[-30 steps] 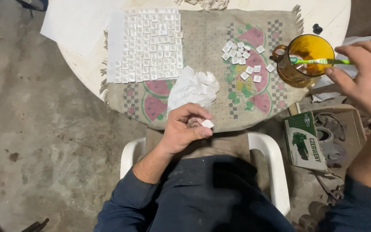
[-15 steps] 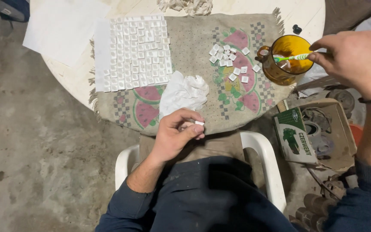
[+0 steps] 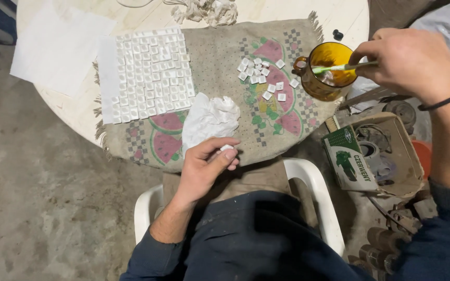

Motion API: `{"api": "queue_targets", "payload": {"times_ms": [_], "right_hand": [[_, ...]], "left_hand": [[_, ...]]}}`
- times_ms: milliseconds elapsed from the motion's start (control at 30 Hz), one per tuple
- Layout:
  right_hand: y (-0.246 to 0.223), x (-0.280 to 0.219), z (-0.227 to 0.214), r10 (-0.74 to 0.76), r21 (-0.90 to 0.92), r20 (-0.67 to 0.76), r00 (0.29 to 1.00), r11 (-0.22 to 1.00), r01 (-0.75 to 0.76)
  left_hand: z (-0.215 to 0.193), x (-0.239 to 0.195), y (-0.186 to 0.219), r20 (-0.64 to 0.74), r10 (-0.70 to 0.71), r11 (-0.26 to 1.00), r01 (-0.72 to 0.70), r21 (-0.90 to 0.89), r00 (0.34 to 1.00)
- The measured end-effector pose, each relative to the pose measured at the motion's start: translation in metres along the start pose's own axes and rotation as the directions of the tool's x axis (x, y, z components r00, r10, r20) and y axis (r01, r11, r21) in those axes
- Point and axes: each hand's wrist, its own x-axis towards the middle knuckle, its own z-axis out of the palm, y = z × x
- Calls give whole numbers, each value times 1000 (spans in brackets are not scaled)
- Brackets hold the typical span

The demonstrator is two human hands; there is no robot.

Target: The recorder is cleaning individual mechanical keyboard keycaps using a toothbrush and a cloth at a table.

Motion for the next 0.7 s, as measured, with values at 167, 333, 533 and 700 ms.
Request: {"api": "queue_targets", "payload": {"times_ms": [167, 333, 533, 700], "right_hand": [[31, 9, 43, -13, 23, 43, 999, 1000, 12], [10, 10, 28, -15, -22, -16, 1000, 1000, 14], [62, -3, 126, 20, 475, 42, 999, 879, -37], [-27, -65, 39, 164, 816, -180, 970, 576, 54]], "left_hand": [[6, 8, 17, -119, -93, 994, 85, -70, 989], [8, 10, 10, -158, -64, 995, 50, -90, 985], [0, 7, 0, -122, 47, 997, -53, -51, 991], [2, 11, 4, -54, 14, 999, -17, -52, 998]]}}
